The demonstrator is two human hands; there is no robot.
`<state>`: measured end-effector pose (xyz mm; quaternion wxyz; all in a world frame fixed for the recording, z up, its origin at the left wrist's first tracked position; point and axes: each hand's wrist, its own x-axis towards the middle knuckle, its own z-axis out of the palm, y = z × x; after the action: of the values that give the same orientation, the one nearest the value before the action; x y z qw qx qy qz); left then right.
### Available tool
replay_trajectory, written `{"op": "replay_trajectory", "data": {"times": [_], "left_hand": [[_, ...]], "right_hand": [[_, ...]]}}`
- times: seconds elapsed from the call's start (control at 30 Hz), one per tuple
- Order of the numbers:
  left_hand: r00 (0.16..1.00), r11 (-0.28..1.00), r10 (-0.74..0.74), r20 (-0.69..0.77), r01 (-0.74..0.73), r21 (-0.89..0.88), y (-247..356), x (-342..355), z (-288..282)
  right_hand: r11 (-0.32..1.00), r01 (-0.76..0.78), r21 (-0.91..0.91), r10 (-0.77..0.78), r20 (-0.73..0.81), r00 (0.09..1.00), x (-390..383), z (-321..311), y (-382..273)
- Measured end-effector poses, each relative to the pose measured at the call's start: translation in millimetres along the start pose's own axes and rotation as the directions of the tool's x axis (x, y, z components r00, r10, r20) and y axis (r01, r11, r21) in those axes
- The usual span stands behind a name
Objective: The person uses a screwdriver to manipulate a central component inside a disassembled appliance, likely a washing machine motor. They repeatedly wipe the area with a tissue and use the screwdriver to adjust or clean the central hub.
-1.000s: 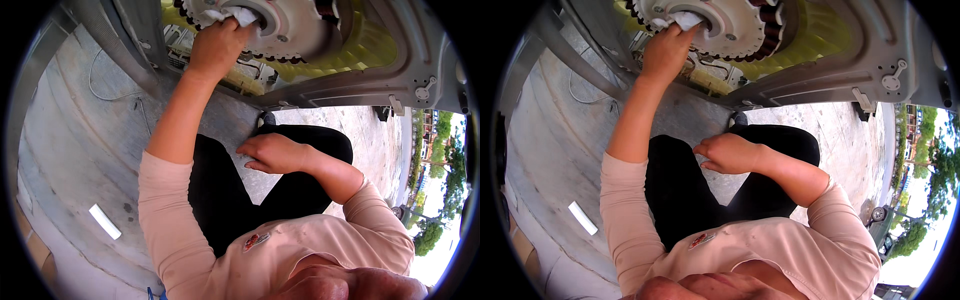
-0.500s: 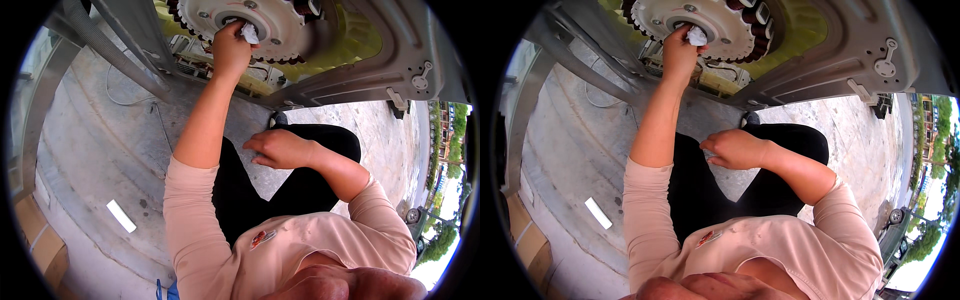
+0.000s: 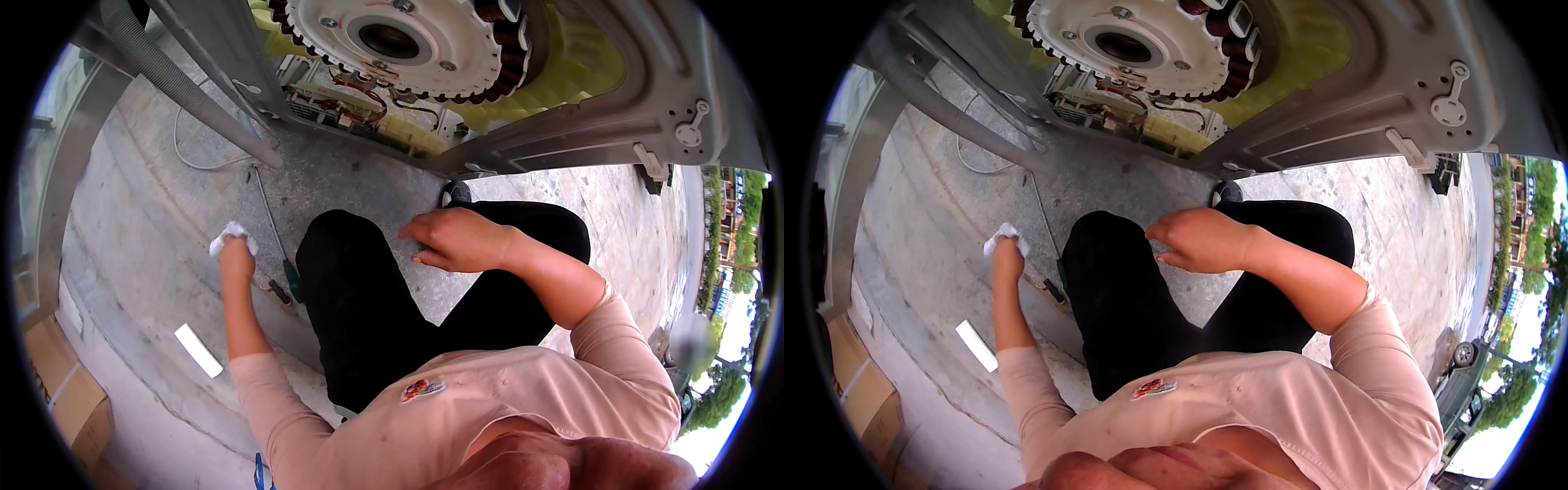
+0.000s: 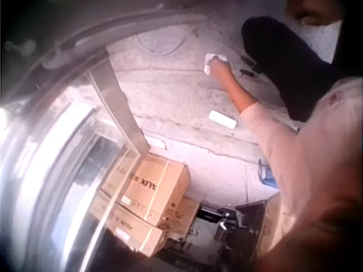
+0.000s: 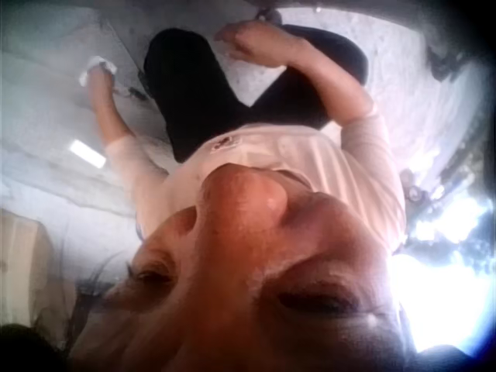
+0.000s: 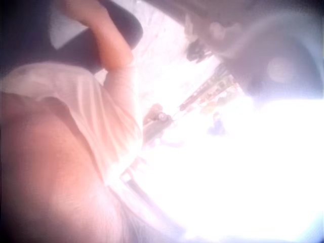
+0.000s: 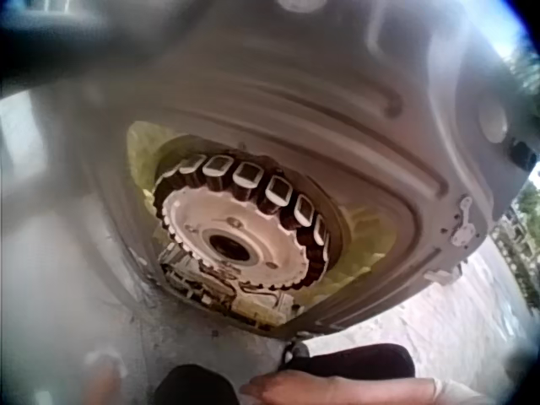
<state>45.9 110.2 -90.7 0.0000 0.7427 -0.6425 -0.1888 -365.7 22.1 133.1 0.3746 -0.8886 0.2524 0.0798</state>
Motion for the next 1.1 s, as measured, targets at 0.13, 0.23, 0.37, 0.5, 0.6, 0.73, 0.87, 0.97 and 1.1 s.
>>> {"op": "replay_trajectory", "data": {"times": [0.13,0.23,0.37,0.5,0.6,0.73,0.87,0.97,1.1], "left_hand": [[0.929,0.949,0.012,-0.370,-0.128,-0.289,80,11,-52],[0.816,0.835,0.066,-0.574,-0.361,-0.416,172,23,-111],[0.544,0.813,0.143,-0.827,-0.541,-0.215,253,54,-156],[0.392,0.772,0.216,-0.894,-0.630,-0.090,289,98,-170],[0.340,0.780,0.228,-0.912,-0.624,-0.037,309,121,-165],[0.336,0.809,0.236,-0.912,-0.588,-0.007,324,126,-158],[0.545,0.873,0.283,-0.789,-0.488,-0.024,331,115,-160],[0.626,0.861,0.318,-0.712,-0.505,-0.060,331,121,-169],[0.625,0.816,0.237,-0.743,-0.544,-0.197,336,125,-172]], "right_hand": [[1.000,-0.025,0.010,0.025,-0.006,1.000,-1,0,3],[1.000,-0.009,-0.020,0.009,0.000,1.000,4,1,0],[1.000,0.010,-0.008,-0.010,-0.030,0.999,7,1,-1],[1.000,-0.005,-0.010,0.005,-0.023,1.000,9,-5,-6],[1.000,-0.024,0.002,0.024,0.005,1.000,8,-9,-8],[1.000,-0.014,0.008,0.014,-0.001,1.000,4,-10,-3],[1.000,-0.003,0.004,0.003,-0.035,0.999,-1,-9,0],[1.000,-0.003,0.003,0.003,-0.046,0.999,-5,-11,-3],[1.000,0.008,-0.007,-0.008,-0.043,0.999,-10,-14,-8]]}}
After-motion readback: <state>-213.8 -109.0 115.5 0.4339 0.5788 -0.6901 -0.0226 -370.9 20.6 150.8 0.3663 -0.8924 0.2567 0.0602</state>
